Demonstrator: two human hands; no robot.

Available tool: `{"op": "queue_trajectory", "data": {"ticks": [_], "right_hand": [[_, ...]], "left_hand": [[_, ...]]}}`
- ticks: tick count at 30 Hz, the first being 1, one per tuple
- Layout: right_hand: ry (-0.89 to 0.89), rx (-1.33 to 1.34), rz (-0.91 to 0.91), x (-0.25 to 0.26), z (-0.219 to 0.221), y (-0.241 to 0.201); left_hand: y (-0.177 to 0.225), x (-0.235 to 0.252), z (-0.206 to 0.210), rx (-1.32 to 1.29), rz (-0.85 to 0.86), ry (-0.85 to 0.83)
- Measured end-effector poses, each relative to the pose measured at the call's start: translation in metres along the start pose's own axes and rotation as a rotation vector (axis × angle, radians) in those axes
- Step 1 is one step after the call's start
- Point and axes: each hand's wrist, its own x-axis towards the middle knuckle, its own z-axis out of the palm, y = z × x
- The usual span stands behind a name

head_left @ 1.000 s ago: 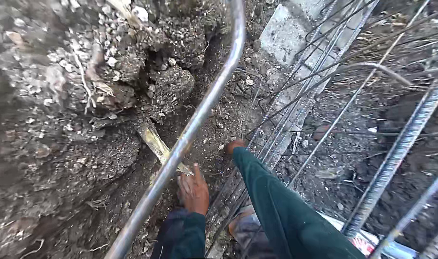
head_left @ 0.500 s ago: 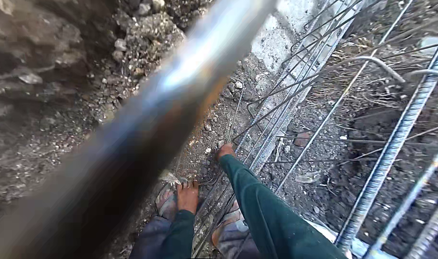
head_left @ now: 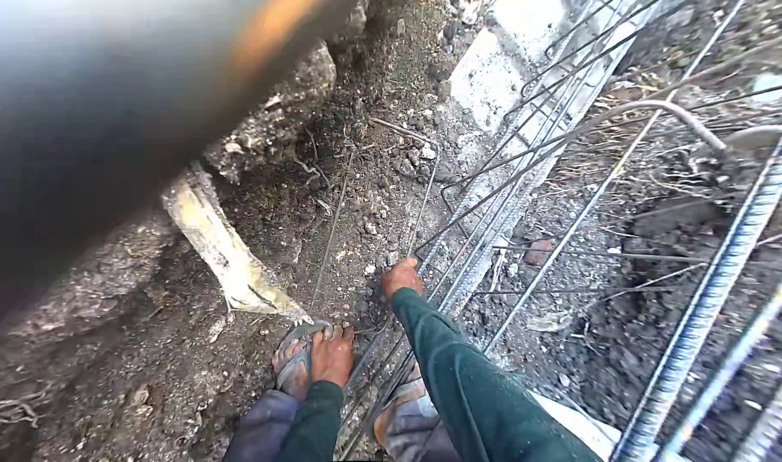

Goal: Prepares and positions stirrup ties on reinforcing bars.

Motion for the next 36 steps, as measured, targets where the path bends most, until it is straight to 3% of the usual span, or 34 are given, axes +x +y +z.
{"op": "queue_trajectory", "data": {"ticks": [9,13,23,36], "right_hand": [[-0.087,-0.133,0.026,-0.020,-0.011,0.009],[-0.121,-0.204,0.043,-0.026,-0.017,0.013],[-0.089,-0.181,0.036,-0.031,-0.016,0.019],[-0.088,-0.175,0.048,-0.028,-0.029,0.016]], "left_hand": [[0.015,-0.003,0.029,-0.022,-0.078,0.094],[0.014,-0.011,0.025,-0.077,-0.034,-0.002],[0.028,-0.017,0.036,-0.020,-0.006,-0.059],[0.051,0.001,0.028,-0.329,0.083,-0.168]]}}
